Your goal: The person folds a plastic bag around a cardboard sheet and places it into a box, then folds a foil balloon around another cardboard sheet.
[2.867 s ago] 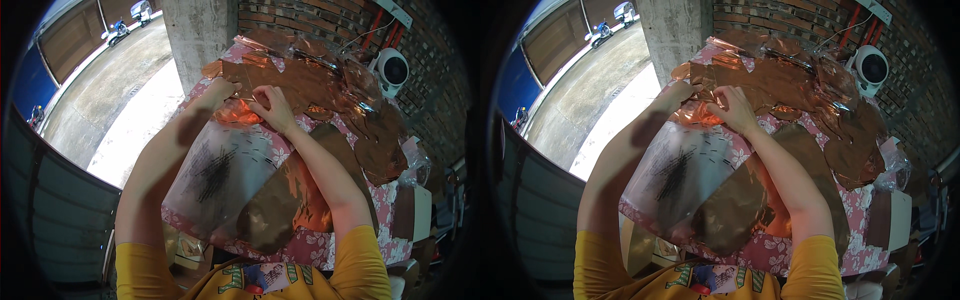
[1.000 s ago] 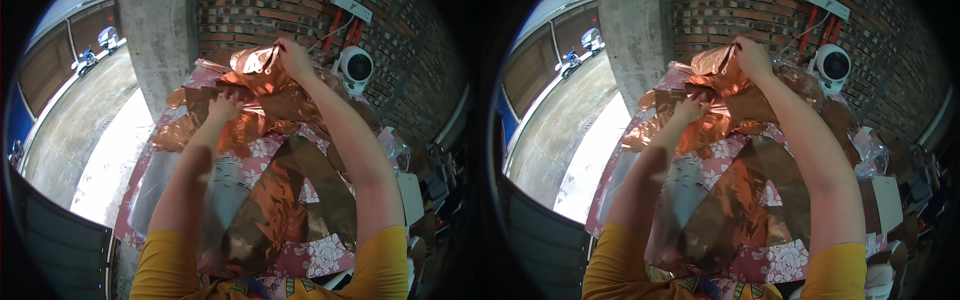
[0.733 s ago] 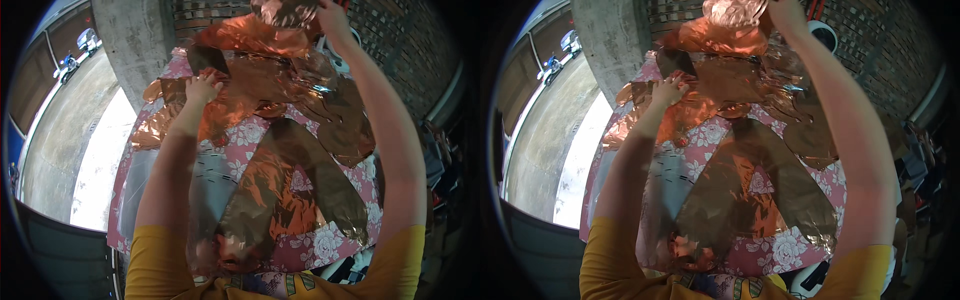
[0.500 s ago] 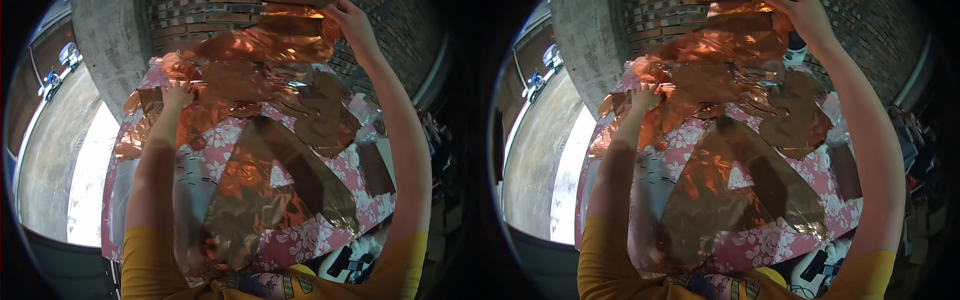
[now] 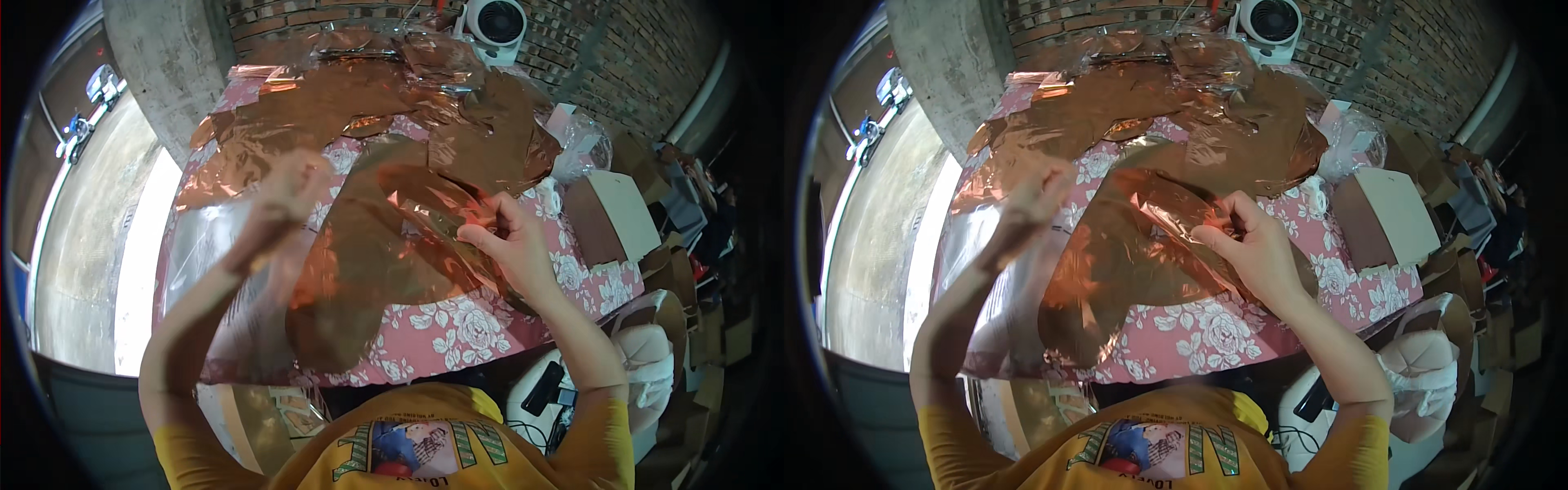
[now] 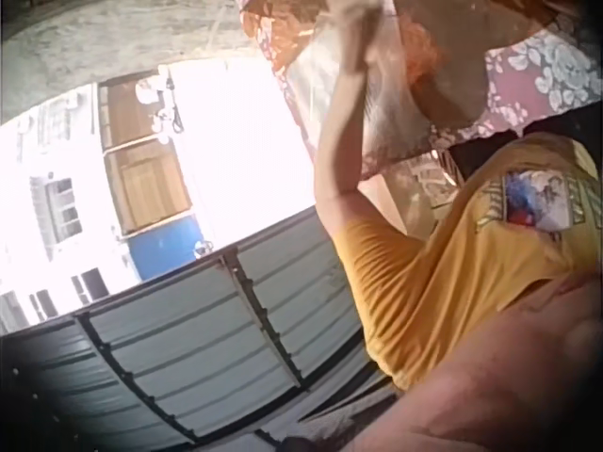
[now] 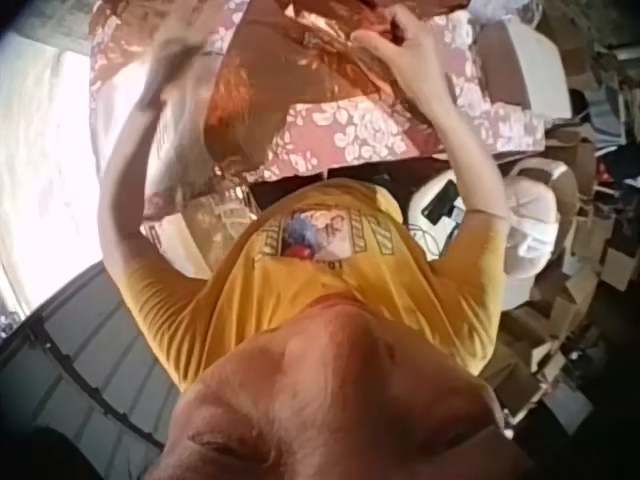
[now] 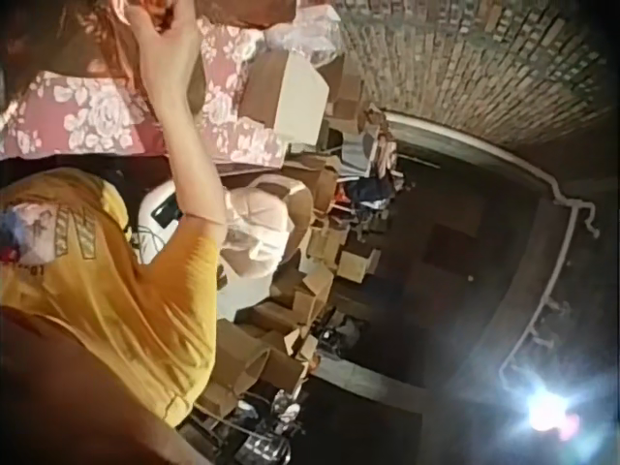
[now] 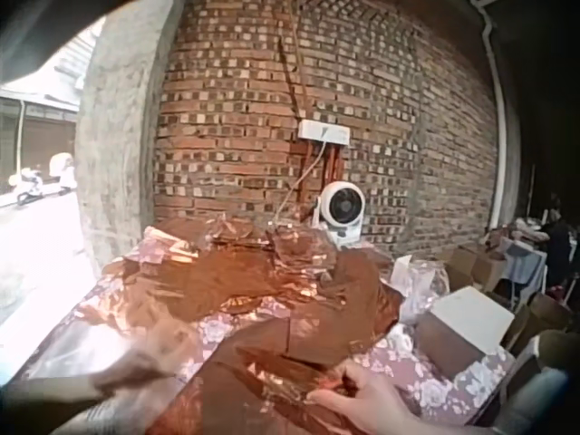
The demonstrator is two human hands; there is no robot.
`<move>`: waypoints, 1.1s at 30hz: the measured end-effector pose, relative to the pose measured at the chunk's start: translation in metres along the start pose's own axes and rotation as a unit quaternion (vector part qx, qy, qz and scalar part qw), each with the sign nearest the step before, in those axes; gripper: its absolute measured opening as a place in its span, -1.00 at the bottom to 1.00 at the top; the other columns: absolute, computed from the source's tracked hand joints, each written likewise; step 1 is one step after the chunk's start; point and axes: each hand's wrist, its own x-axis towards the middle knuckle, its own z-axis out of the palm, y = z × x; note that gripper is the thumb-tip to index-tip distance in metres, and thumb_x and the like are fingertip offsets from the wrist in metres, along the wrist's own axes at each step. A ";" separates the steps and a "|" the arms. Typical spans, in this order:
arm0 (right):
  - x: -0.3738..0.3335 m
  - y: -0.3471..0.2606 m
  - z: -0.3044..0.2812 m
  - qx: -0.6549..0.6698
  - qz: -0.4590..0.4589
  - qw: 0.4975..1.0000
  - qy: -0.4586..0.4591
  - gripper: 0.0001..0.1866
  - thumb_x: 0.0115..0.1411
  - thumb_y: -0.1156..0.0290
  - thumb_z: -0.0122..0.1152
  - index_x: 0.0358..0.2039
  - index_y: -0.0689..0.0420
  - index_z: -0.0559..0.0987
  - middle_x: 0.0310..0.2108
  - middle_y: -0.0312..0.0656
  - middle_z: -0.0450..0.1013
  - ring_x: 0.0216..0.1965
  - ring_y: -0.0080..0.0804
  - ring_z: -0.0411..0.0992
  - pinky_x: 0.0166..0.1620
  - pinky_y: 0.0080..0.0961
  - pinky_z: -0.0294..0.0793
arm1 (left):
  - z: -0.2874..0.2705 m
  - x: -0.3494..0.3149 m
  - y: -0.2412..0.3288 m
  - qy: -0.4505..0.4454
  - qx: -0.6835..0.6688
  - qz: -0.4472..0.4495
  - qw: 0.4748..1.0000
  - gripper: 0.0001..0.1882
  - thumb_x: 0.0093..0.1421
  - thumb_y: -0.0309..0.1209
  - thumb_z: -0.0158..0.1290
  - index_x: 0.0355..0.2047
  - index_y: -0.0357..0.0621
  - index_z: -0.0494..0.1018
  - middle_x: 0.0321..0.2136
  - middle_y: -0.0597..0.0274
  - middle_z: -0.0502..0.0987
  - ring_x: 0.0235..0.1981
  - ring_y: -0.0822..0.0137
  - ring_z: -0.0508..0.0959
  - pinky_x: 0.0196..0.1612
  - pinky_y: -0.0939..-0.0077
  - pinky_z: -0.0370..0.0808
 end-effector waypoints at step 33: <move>-0.020 0.008 0.029 -0.045 -0.073 0.987 -0.138 -0.74 0.36 0.28 0.12 -0.26 0.27 0.54 -0.50 -0.10 0.36 -0.48 -0.31 0.35 -0.35 -0.40 0.33 | 0.073 -0.105 0.071 -0.030 -0.270 -0.366 0.890 -0.68 0.37 -0.23 0.00 -0.09 -0.26 0.44 -0.29 0.23 0.54 -0.40 0.44 0.54 -0.41 0.57 0.48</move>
